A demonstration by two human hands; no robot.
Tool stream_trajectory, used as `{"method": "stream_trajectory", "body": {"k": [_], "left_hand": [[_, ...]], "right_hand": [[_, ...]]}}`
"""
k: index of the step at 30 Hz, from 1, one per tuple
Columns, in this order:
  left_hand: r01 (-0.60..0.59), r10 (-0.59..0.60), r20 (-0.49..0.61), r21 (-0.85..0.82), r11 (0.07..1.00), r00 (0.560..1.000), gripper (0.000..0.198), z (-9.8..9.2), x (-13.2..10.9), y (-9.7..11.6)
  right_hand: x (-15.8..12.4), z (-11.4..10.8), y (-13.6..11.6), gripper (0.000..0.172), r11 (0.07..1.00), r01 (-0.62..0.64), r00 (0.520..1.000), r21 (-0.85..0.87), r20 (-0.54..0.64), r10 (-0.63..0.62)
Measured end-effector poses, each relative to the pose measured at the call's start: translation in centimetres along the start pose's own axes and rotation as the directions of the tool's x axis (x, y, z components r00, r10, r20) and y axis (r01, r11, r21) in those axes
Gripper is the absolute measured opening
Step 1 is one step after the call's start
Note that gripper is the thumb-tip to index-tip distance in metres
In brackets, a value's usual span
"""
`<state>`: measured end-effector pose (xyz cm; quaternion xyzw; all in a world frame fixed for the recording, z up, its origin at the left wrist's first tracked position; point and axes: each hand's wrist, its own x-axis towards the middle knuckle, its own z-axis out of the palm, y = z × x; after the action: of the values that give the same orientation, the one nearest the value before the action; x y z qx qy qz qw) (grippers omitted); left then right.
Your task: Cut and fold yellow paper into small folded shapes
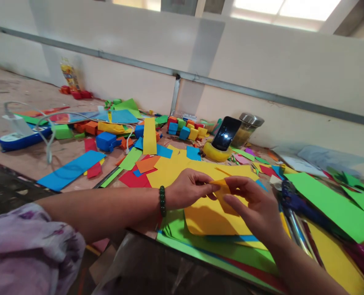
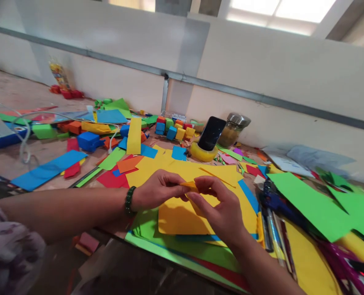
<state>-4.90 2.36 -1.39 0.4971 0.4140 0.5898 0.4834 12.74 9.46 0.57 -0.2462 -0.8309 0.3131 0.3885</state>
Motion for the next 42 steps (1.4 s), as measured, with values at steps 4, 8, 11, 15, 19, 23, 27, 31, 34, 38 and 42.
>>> {"method": "stream_trajectory", "body": {"k": [4, 8, 11, 15, 19, 23, 27, 31, 34, 38, 42], "left_hand": [[-0.011, 0.010, 0.018, 0.053, 0.999, 1.000, 0.042, 0.1, -0.2, -0.4], [-0.028, 0.023, 0.036, 0.147, 0.989, 0.999, 0.029, 0.1, -0.3, -0.9], [-0.095, 0.083, 0.054, 0.279, 0.955, 0.995, 0.021, 0.1, -0.4, -0.9], [-0.262, 0.232, 0.125, 0.541, 0.799, 0.965, 0.022, 0.0, -0.5, -0.4], [-0.330, 0.263, 0.203, 0.660, 0.674, 0.943, 0.022, 0.1, -0.6, 0.0], [-0.343, 0.239, 0.246, 0.707, 0.618, 0.939, 0.020, 0.1, -0.6, 0.0], [-0.357, 0.214, 0.286, 0.764, 0.537, 0.934, 0.023, 0.0, -0.6, 0.0], [-0.366, 0.194, 0.311, 0.826, 0.429, 0.930, 0.031, 0.0, -0.9, 0.1], [-0.369, 0.169, 0.329, 0.850, 0.375, 0.929, 0.031, 0.1, -1.1, 0.3], [-0.354, 0.139, 0.326, 0.870, 0.342, 0.935, 0.030, 0.1, -1.2, 0.4], [-0.357, 0.166, 0.318, 0.870, 0.339, 0.934, 0.030, 0.0, -1.1, 0.4]], "right_hand": [[-0.1, 0.5, -0.3, 0.019, 0.998, 0.050, 0.997, -0.029, -0.065, -0.052], [-0.2, 0.4, 0.0, 0.012, 0.993, 0.091, 0.995, -0.069, -0.044, -0.094], [-0.3, 0.3, 0.2, 0.009, 0.993, 0.081, 0.995, -0.086, -0.043, -0.085], [-0.3, 0.3, 0.1, 0.010, 0.996, 0.056, 0.997, -0.071, -0.050, -0.060], [-0.3, 0.3, 0.0, 0.012, 0.997, 0.054, 0.995, -0.058, -0.075, -0.058], [-0.2, 0.3, 0.1, 0.012, 0.994, 0.066, 0.996, -0.093, -0.057, -0.071], [-0.1, 0.1, 0.1, 0.006, 0.987, 0.117, 0.992, -0.110, -0.026, -0.121], [0.0, 0.1, 0.0, 0.007, 0.982, 0.146, 0.989, -0.116, -0.004, -0.148], [0.0, 0.3, -0.2, 0.009, 0.985, 0.138, 0.990, -0.101, 0.015, -0.137], [0.0, 0.6, -0.4, 0.013, 0.988, 0.138, 0.990, -0.074, 0.001, -0.139], [-0.1, 0.7, 0.1, 0.009, 0.996, 0.088, 0.996, -0.026, -0.014, -0.089]]}}
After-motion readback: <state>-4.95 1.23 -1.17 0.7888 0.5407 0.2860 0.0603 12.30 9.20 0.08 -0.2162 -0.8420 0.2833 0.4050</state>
